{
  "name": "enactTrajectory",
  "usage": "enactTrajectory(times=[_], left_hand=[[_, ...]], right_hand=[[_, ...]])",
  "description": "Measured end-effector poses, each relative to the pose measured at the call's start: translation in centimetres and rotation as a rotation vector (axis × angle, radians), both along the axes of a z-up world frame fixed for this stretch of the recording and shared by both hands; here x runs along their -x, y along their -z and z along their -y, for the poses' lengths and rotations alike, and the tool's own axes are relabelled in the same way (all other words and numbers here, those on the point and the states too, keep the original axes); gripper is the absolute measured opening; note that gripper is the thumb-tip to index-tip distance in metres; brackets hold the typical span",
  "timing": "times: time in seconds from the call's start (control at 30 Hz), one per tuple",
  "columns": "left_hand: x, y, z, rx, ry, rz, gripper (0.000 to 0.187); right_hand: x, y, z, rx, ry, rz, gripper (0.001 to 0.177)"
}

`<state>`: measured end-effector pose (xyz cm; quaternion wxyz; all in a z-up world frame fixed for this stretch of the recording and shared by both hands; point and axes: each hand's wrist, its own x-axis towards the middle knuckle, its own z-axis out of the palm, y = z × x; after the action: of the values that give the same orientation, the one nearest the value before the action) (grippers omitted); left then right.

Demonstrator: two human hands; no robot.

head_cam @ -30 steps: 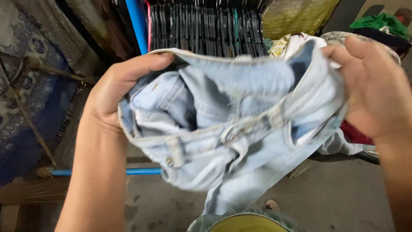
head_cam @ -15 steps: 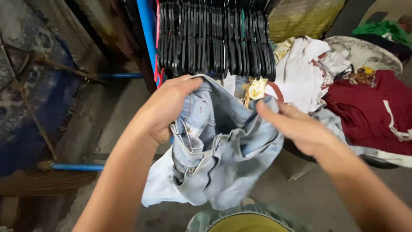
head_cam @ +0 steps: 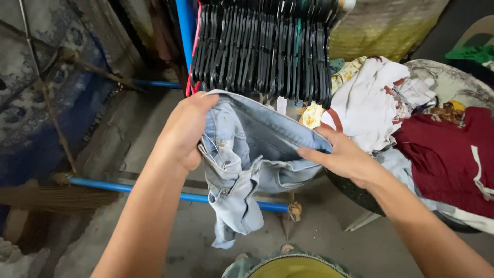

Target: The person picks up clothing items from a pile, places each on a hanger, and hangs them on a metal drying rack. They handle a dark blue t-shirt, a black and white patterned top, a brown t-shirt, light blue jeans, and a maroon hoodie, spacing them along the rack.

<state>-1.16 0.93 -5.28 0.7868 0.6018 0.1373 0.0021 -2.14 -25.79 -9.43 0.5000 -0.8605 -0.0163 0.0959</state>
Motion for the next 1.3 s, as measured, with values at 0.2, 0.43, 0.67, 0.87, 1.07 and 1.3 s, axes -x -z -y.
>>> enactTrajectory(times=[0.2, 0.43, 0.67, 0.87, 1.07, 1.3], left_hand=[[0.3, 0.8, -1.8, -0.086, -0.022, 0.069, 0.028], [1.7, 0.0, -4.8, -0.789, -0.130, 0.006, 0.026], [2.9, -1.4, -2.0, -0.564, 0.085, -0.155, 0.026], [3.4, -1.0, -1.5, -0.086, 0.486, 0.033, 0.022], [0.4, 0.3, 2.9, 0.103, 0.199, 0.034, 0.017], [-1.3, 0.1, 8.2, -0.092, 0.067, 0.052, 0.017]], right_hand=[[-4.6, 1.6, 5.3, 0.154, 0.026, 0.057, 0.036], [-2.5, -7.8, 3.4, -0.163, 0.292, -0.184, 0.014], [-3.1, -8.4, 4.2, -0.171, 0.235, -0.095, 0.018], [-4.4, -7.2, 7.0, -0.152, 0.400, -0.214, 0.050], [-5.7, -7.0, 10.4, 0.101, 0.152, -0.284, 0.026], [-12.0, -7.4, 10.7, 0.319, -0.122, -0.200, 0.065]])
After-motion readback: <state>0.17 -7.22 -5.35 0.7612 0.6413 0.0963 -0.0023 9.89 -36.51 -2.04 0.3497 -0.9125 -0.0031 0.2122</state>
